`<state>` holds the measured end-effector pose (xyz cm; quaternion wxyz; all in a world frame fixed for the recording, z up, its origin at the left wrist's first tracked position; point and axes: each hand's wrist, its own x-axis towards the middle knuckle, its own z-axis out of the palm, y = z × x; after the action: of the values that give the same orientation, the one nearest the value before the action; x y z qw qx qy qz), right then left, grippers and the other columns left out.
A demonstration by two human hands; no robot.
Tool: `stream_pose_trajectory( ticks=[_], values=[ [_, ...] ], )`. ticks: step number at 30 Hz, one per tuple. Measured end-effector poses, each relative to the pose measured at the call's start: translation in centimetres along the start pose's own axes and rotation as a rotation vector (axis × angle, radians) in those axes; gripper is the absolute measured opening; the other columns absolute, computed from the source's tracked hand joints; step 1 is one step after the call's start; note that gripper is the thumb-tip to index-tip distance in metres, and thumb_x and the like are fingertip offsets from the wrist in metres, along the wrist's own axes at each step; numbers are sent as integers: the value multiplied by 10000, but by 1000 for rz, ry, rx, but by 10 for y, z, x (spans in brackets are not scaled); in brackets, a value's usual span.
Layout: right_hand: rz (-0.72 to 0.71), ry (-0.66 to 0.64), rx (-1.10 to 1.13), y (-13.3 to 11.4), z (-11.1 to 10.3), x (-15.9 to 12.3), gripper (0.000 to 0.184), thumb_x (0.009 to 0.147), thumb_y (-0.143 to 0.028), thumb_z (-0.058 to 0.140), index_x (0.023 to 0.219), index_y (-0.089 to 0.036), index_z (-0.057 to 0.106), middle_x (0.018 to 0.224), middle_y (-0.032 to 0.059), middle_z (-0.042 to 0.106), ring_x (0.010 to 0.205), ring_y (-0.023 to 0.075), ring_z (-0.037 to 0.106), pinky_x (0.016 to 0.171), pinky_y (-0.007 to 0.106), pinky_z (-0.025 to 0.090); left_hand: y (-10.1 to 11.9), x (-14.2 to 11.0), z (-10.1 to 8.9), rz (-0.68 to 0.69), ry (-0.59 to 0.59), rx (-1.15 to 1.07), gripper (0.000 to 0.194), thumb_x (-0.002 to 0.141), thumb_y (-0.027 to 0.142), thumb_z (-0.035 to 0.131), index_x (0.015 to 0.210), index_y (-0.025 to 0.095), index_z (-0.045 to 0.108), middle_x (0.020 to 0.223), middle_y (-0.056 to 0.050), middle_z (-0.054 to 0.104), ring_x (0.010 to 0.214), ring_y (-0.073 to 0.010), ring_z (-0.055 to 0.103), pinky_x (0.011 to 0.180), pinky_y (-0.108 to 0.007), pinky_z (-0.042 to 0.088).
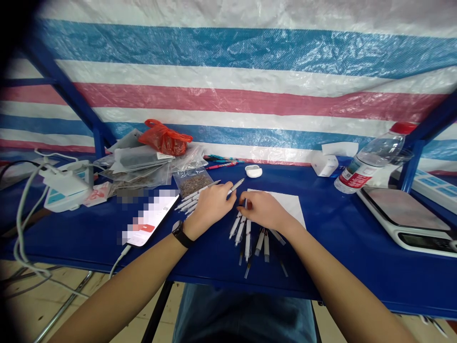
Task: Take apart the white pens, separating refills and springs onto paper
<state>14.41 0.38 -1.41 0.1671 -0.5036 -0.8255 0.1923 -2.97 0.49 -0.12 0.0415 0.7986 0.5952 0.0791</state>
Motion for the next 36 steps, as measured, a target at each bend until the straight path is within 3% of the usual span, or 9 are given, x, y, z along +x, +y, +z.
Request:
stream_pose_trajectory(
  ticks=[6,12,18,24,36],
  values=[
    [11,2,27,-4,5,1,64,790,-157,623,773,-218,616,718,-1,641,656,165,588,633,274,395,0,1,3,6,19,-1,275,1041,295,429,1148,194,661,1020,-113,773,1026,-299,731,776,-347,531],
    [97,57,-1,-12,12,1,143,769,-181,617,675,-229,520,675,-1,613,644,172,569,596,278,363,-1,1,4,18,35,0,269,1038,285,435,1141,194,667,1045,-113,768,1045,-276,719,818,-336,530],
    [69,112,48,-9,15,2,134,742,-156,627,686,-233,532,658,-15,621,607,160,567,580,269,366,-1,2,6,23,44,5,264,1035,278,440,1125,188,671,1041,-118,762,1048,-284,712,837,-349,534],
    [13,46,57,-5,6,1,82,812,-183,584,740,-215,603,723,13,654,651,172,591,631,287,411,-2,2,6,30,56,16,253,1028,261,446,1093,189,679,1064,-116,744,1067,-282,697,831,-344,537],
    [-113,-116,73,-12,-5,-5,187,760,-68,578,826,-195,698,798,27,640,695,168,587,650,279,452,-3,1,7,51,-4,11,239,1024,275,461,1093,196,675,1032,-93,753,1028,-284,722,767,-343,530]
  ],
)
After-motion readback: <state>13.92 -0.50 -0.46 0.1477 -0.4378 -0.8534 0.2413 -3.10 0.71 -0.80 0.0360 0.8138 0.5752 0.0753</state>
